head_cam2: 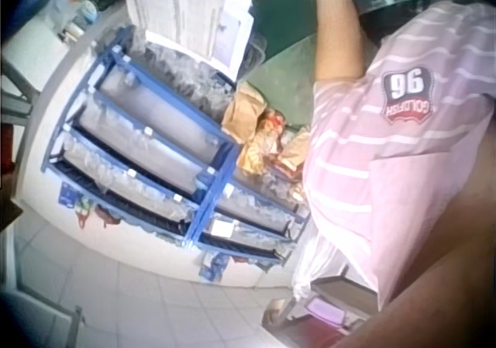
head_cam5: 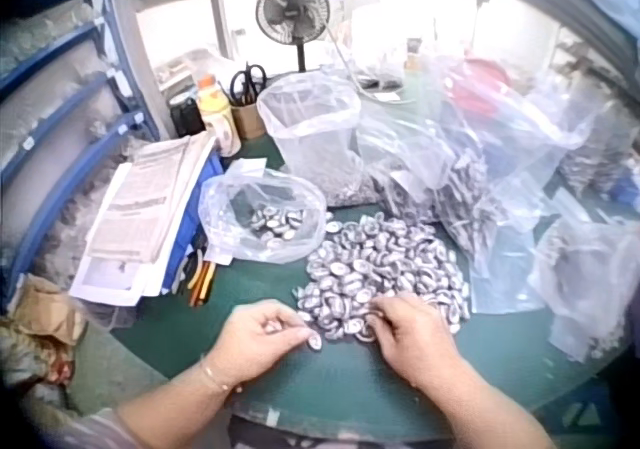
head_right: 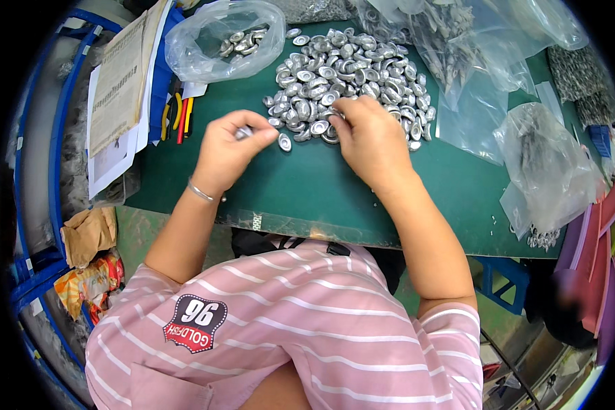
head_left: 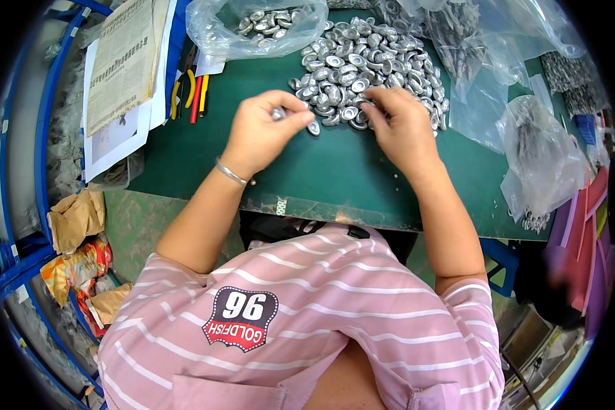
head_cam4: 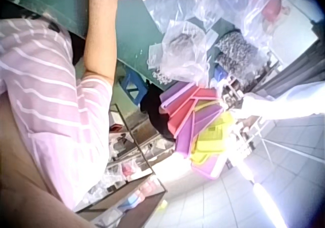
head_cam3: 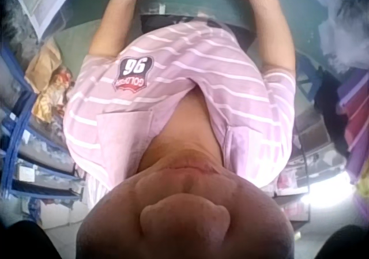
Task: The person picks up and sorts small metal industrial components from a workspace, handling them one at a time to check their orientation and then placing them into bags on a shelf.
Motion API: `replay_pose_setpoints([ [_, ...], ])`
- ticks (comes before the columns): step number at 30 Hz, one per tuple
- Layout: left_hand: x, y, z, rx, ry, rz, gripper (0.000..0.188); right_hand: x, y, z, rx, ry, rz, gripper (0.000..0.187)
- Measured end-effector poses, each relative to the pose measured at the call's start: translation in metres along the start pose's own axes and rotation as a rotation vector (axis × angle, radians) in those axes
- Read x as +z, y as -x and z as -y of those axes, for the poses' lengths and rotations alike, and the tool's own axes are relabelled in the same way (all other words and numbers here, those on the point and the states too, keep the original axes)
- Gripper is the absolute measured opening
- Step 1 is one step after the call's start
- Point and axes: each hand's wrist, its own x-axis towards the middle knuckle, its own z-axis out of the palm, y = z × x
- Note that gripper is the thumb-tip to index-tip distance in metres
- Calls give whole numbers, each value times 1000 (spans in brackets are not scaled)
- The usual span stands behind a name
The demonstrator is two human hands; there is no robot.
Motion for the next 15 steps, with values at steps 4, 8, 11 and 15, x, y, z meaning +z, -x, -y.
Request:
replay_pose_setpoints([
  [4,7,2,1,281,-562,120,17,8,6,-5,-11,-29,-36,13],
  [8,13,2,9,326,-453,24,11,-21,15,-6,732,-1213,246,15],
  [11,13,5,-15,-429,419,161,17,-19,28,-8,694,-1549,255,16],
  [15,24,9,-22,-550,922,279,22,-17,35,-6,662,-1733,298,17],
])
